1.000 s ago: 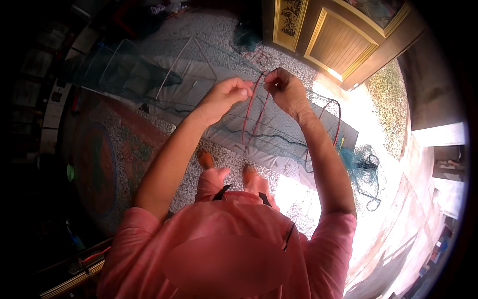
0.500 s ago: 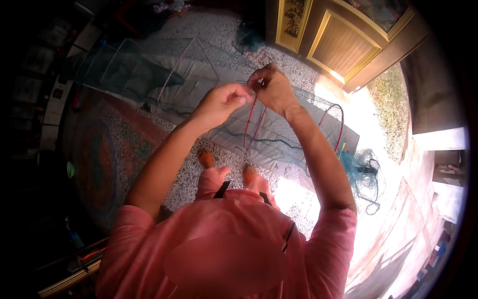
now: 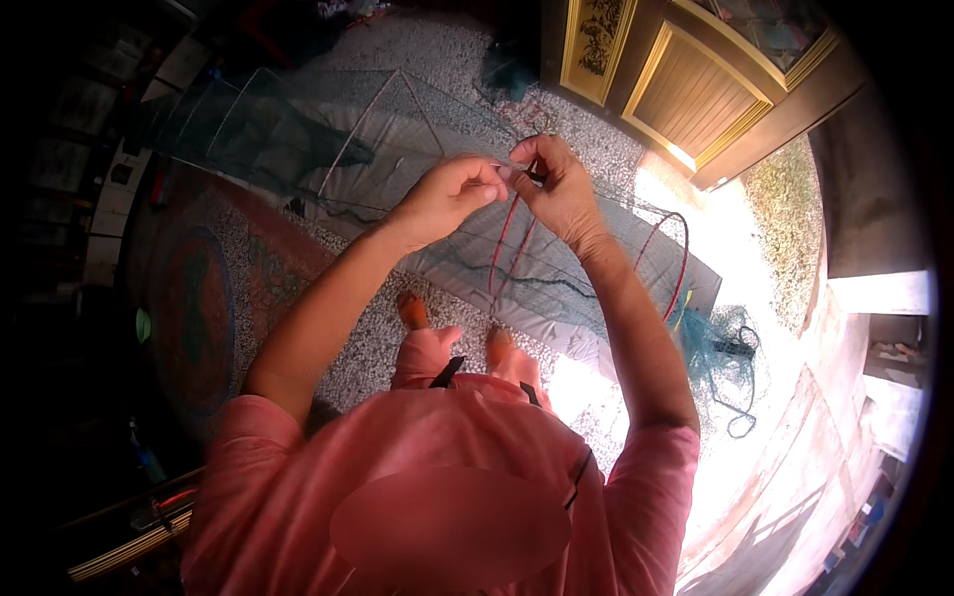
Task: The person repairs a large green fishing net by hand using a needle-like tool and thread, working along the edges and circular red frames of the net.
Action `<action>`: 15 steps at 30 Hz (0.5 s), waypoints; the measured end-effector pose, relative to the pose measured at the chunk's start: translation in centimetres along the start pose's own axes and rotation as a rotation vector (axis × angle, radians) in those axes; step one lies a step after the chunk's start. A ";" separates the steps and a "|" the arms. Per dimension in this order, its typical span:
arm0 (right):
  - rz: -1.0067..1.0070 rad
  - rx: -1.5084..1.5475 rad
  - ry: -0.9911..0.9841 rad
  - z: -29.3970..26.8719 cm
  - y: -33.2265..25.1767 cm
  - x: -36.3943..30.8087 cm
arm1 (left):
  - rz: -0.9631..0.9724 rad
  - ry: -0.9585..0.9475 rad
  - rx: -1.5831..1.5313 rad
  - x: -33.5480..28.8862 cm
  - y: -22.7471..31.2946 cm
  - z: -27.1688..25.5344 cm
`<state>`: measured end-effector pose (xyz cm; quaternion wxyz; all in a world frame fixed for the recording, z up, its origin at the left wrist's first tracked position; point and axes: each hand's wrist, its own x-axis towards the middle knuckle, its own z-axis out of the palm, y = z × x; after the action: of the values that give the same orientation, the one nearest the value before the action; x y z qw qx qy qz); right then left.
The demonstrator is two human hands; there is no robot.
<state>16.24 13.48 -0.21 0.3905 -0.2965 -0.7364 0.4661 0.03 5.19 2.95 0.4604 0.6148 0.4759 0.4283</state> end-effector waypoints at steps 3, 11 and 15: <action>-0.145 -0.244 0.049 0.9 -2.1 -0.1 | -0.035 0.101 -0.006 -0.7 -0.3 1.4; -0.394 -0.715 0.039 0.6 -3.4 0.6 | -0.018 0.064 0.051 -0.8 -1.8 0.8; -0.360 -0.642 -0.038 0.6 -3.3 1.2 | -0.050 0.020 0.032 -0.9 -1.5 0.7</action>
<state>14.88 12.89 3.05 0.3397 -0.2612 -0.8925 0.1406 0.23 4.37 1.31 0.4562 0.6056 0.5028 0.4151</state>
